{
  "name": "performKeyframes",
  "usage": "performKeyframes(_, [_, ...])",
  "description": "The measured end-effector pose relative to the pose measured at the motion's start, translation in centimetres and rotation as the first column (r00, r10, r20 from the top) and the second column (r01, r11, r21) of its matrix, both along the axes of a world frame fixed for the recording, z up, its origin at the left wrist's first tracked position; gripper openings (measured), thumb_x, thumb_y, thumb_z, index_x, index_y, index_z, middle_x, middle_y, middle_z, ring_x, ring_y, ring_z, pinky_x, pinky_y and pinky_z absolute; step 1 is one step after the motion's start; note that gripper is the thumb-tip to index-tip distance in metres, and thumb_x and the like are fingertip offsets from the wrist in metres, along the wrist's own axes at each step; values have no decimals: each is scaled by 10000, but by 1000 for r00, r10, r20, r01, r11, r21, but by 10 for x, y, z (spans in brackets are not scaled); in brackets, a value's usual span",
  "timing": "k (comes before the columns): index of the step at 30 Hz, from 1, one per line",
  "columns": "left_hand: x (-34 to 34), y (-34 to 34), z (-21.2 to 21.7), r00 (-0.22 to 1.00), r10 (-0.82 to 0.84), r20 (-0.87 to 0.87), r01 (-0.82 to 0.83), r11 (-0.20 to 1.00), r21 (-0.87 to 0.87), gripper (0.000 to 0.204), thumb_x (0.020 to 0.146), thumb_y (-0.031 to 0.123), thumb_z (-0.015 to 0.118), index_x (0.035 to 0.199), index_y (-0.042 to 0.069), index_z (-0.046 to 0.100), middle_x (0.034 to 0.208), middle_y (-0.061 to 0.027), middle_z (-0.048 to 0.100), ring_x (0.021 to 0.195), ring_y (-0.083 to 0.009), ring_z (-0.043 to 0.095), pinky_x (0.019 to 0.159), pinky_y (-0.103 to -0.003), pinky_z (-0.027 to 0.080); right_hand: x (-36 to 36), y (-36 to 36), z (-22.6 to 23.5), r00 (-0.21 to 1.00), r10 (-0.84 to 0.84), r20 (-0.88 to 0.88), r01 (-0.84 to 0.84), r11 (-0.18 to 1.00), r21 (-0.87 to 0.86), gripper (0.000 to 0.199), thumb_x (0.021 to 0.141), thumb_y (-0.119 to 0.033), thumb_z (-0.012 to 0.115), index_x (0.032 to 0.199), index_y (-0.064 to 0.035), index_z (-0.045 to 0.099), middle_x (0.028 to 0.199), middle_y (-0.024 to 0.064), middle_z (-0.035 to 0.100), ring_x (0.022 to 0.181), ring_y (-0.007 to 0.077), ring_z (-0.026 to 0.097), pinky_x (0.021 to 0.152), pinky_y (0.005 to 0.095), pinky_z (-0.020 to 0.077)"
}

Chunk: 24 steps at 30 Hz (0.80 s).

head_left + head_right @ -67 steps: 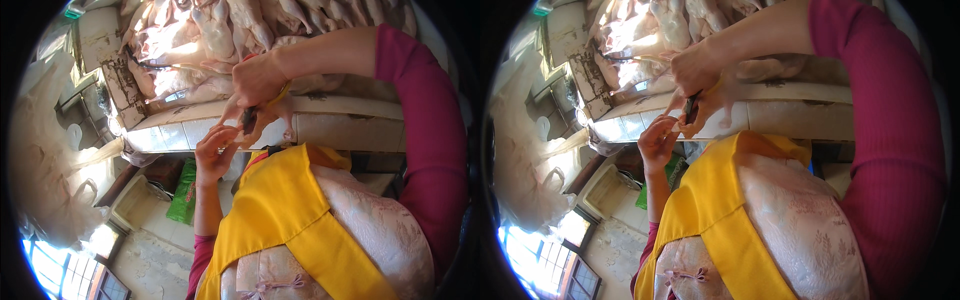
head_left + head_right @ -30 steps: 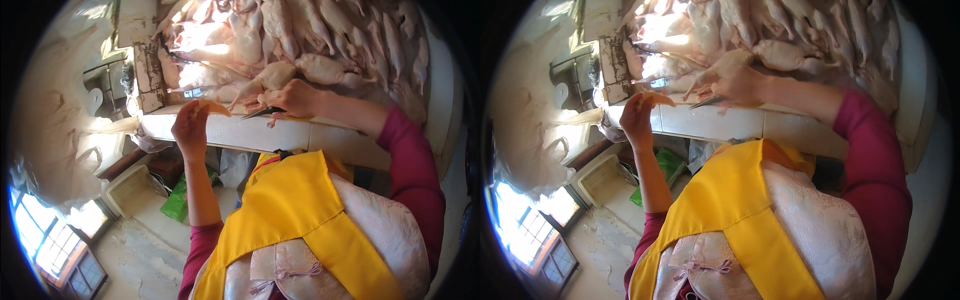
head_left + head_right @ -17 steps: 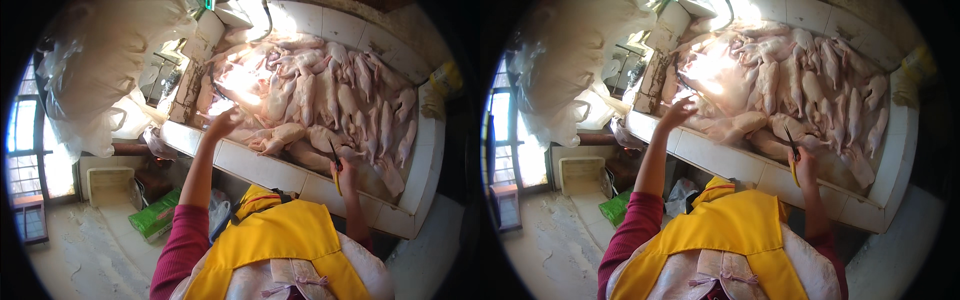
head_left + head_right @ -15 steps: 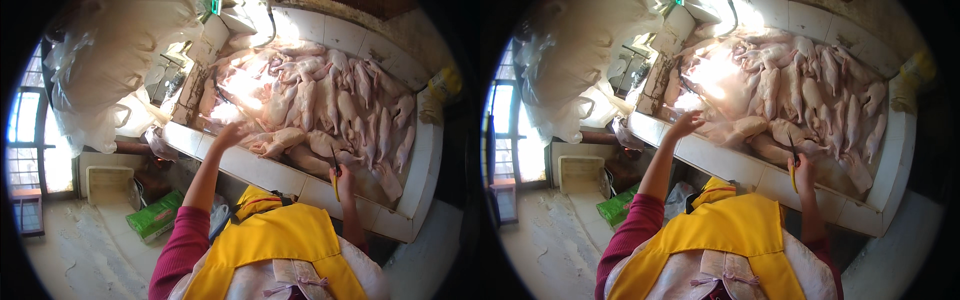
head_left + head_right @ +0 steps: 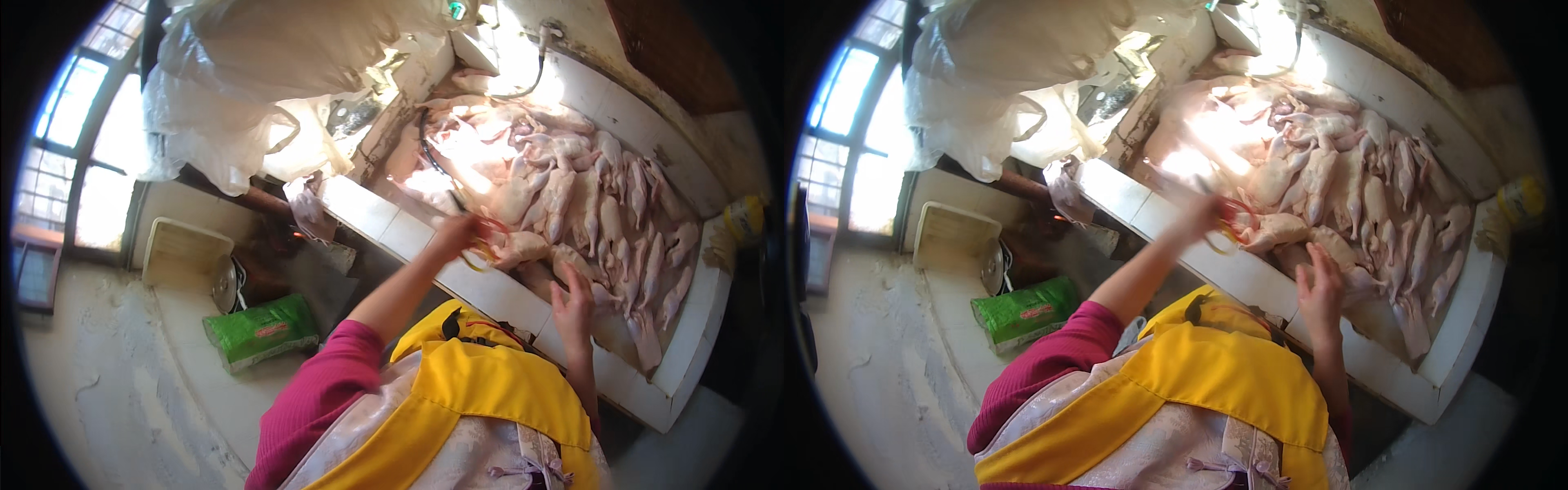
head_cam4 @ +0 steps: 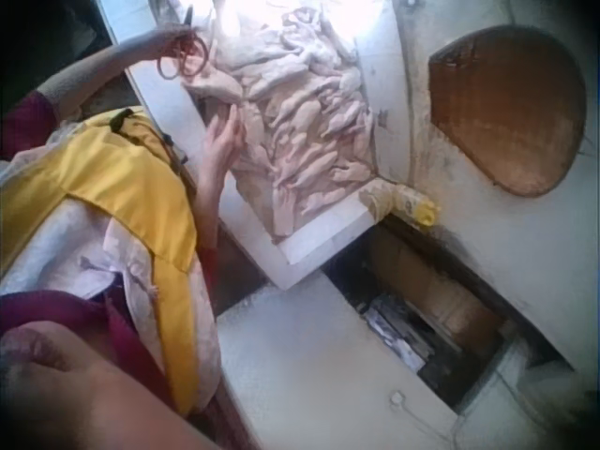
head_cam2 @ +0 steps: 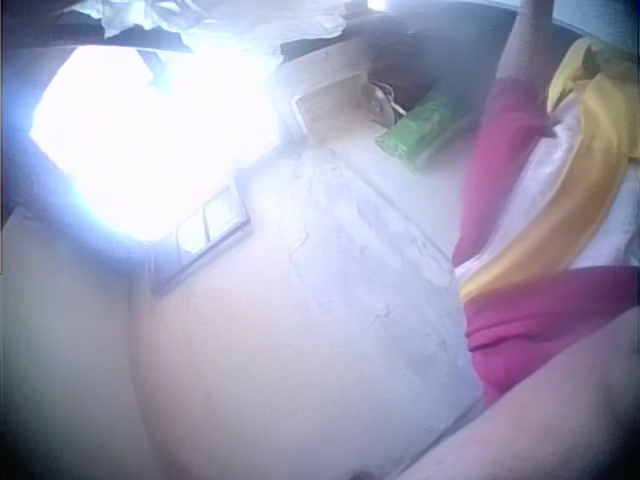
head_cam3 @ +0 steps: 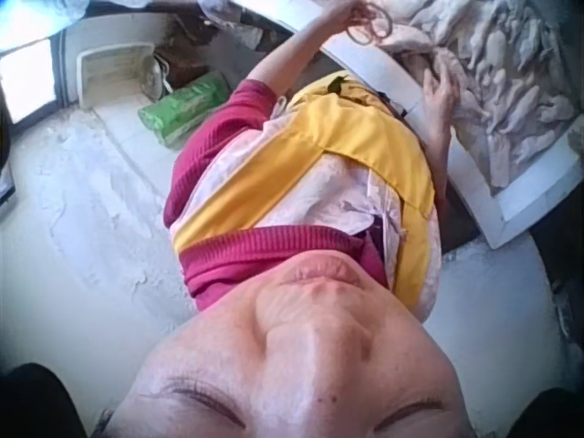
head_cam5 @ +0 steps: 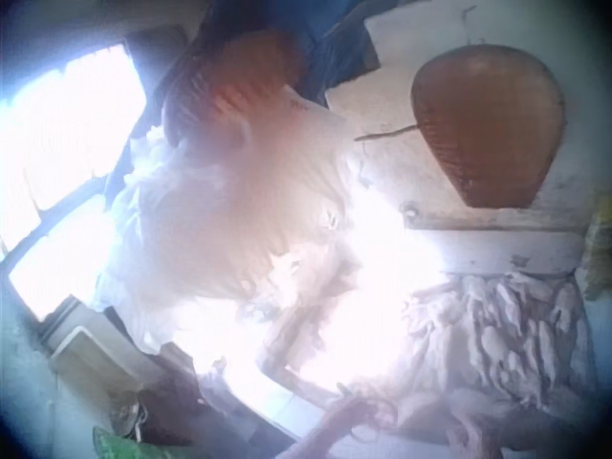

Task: The person uses shears to trim the feet and wing tips of raw chicken carcasses on a tiled counter. The person repeatedly picks up a chicken, cuts off the feet and wing tips, and places the trimmed carcass back on the pile.

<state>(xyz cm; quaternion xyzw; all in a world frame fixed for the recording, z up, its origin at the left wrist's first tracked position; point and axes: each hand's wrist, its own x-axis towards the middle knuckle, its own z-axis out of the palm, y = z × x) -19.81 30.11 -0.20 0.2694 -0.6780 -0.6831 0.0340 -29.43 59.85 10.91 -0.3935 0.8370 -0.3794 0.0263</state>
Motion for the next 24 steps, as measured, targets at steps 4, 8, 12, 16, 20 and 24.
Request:
performKeyframes(4, [93, -156, -1, 864, 478, 157, -410, 850, -330, 363, 905, 331, 582, 785, -7, 641, 649, -80, 629, 543, -161, 609, 503, -329, 509, -10, 78, -54, 904, -362, 228, 295, 913, 282, 312, 865, -113, 612, 1164, -29, 592, 1064, 162, 637, 929, 294, 617, 804, 378, 491])
performKeyframes(8, [158, -241, -33, 669, 579, 466, 135, 523, -842, 494, 752, 401, 615, 850, -81, 667, 836, -256, 675, 818, -407, 667, 781, -444, 522, 16, 138, -90, 852, -502, 149, 423, 827, 370, 300, 860, -125, 626, 1144, -31, 609, 1020, 146, 663, 868, 268, 645, 762, 364, 506])
performKeyframes(12, [126, -209, 5, 567, 648, 509, 275, 433, -858, 590, 828, 450, 593, 1120, -62, 588, 1196, -297, 548, 1147, -412, 515, 962, -471, 421, 42, 151, -97, 772, -625, 116, 546, 745, 383, 297, 862, -105, 633, 1149, -33, 611, 1013, 140, 675, 817, 227, 661, 727, 335, 519])
performKeyframes(16, [42, -172, 1, 945, 269, 187, 143, 176, -974, 526, 843, 294, 641, 1239, -25, 506, 1222, -252, 535, 1157, -392, 497, 972, -481, 399, 46, 126, -100, 720, -669, 185, 638, 743, 203, 302, 871, -99, 628, 1164, -32, 599, 944, 106, 679, 772, 181, 656, 688, 318, 519])
performKeyframes(20, [-83, -84, -63, 759, -459, 463, 620, 728, -294, 378, 837, 188, 670, 1158, 7, 585, 1069, -159, 637, 1001, -279, 601, 755, -322, 512, -6, 44, -100, 731, -552, 401, 554, 823, 124, 384, 866, -110, 634, 1232, -34, 546, 906, 106, 668, 744, 165, 654, 675, 302, 521])
performKeyframes(24, [-106, -26, -173, 417, -803, 426, 908, 353, -225, 609, 789, 414, 645, 1255, 40, 528, 1189, -175, 588, 1062, -302, 587, 890, -389, 482, -46, -55, -145, 584, -481, 654, 340, 877, 341, 673, 786, -275, 722, 1321, -20, 403, 931, 159, 650, 702, 203, 647, 657, 341, 528])
